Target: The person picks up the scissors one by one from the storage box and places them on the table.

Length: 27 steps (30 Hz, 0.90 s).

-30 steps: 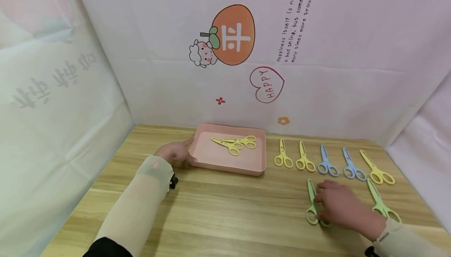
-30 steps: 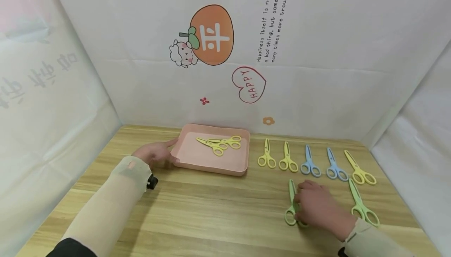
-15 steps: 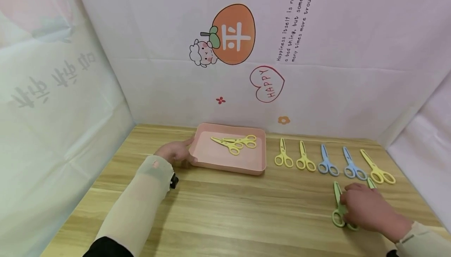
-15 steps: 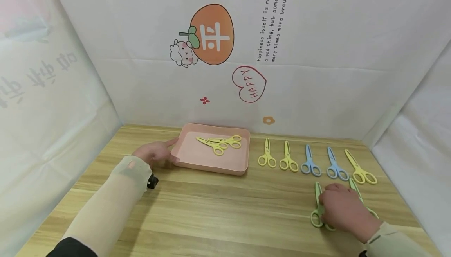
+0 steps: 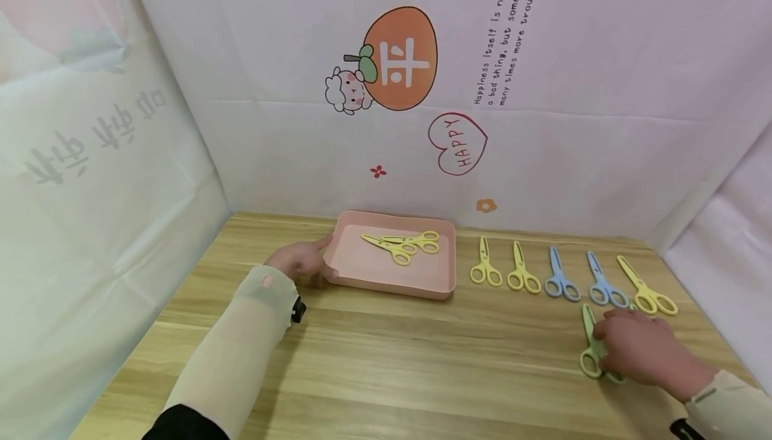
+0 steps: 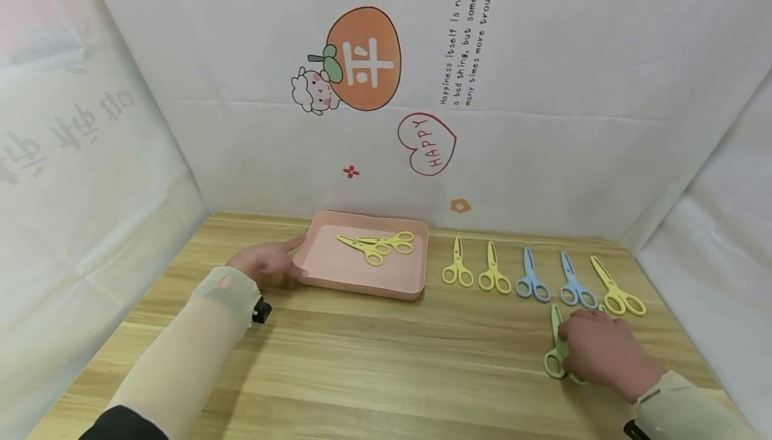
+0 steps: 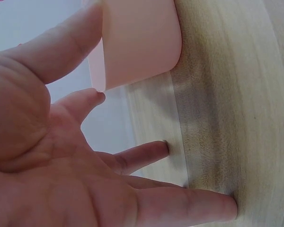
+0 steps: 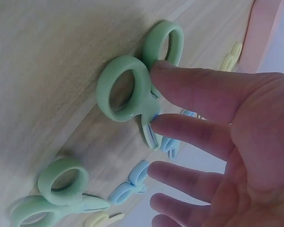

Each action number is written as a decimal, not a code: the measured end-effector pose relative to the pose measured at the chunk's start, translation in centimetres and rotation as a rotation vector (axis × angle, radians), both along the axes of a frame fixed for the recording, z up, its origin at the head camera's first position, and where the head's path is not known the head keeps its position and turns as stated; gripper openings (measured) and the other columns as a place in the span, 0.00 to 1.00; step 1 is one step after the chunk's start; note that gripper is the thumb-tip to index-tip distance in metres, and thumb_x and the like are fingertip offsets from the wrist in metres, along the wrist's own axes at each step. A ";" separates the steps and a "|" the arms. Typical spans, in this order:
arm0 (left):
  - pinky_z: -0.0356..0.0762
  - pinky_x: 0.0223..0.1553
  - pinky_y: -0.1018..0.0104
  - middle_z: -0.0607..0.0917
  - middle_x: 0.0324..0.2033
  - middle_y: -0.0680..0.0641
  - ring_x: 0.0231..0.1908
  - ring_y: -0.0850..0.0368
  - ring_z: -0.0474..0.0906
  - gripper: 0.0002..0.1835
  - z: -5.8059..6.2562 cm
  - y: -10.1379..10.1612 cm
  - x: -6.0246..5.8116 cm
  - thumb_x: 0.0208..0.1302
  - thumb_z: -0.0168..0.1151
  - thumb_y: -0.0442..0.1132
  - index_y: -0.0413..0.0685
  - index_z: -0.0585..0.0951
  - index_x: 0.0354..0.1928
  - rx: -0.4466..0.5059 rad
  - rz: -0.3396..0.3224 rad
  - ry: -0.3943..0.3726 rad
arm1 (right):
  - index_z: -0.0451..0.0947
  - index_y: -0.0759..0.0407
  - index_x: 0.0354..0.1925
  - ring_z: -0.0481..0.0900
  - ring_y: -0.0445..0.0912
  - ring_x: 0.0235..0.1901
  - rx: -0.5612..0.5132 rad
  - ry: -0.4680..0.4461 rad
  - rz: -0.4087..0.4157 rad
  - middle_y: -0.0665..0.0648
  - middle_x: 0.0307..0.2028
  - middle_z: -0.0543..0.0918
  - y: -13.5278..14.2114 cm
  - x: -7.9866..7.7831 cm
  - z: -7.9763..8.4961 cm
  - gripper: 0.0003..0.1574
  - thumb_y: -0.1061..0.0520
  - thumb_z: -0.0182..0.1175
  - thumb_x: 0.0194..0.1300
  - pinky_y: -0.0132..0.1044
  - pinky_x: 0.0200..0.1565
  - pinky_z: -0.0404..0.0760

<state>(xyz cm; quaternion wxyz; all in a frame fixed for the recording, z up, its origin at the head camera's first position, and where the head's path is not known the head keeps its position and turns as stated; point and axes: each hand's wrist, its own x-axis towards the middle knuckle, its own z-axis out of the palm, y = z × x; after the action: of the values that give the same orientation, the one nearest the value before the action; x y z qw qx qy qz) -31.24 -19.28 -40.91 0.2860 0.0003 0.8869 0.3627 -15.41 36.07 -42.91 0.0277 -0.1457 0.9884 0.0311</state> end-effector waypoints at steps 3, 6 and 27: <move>0.50 0.68 0.40 0.46 0.77 0.36 0.74 0.35 0.41 0.57 0.0 0.0 -0.1 0.59 0.74 0.44 0.64 0.44 0.80 -0.005 -0.005 -0.002 | 0.80 0.44 0.27 0.77 0.66 0.46 -0.002 0.008 -0.006 0.63 0.43 0.83 0.2 -0.1 -0.1 0.18 0.48 0.78 0.36 0.67 0.34 0.72; 0.50 0.68 0.41 0.46 0.77 0.37 0.74 0.36 0.41 0.56 0.0 0.0 -0.2 0.60 0.73 0.44 0.64 0.44 0.80 -0.009 -0.005 -0.003 | 0.82 0.46 0.31 0.76 0.69 0.49 -0.008 -0.007 -0.015 0.66 0.44 0.83 0.5 -0.2 -0.3 0.20 0.47 0.78 0.37 0.71 0.37 0.71; 0.50 0.68 0.40 0.46 0.76 0.36 0.73 0.35 0.42 0.56 0.1 0.1 -0.1 0.60 0.74 0.43 0.64 0.45 0.80 -0.009 0.006 -0.004 | 0.80 0.51 0.30 0.75 0.52 0.31 -0.009 0.004 -0.019 0.52 0.33 0.78 0.0 -1.3 1.7 0.14 0.48 0.73 0.48 0.56 0.25 0.72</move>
<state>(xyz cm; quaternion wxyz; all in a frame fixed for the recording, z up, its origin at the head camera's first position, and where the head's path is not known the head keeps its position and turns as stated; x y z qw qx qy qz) -31.37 -19.16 -40.81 0.2868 -0.0044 0.8880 0.3594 -16.68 36.05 -41.18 0.0256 -0.1362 0.9900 0.0269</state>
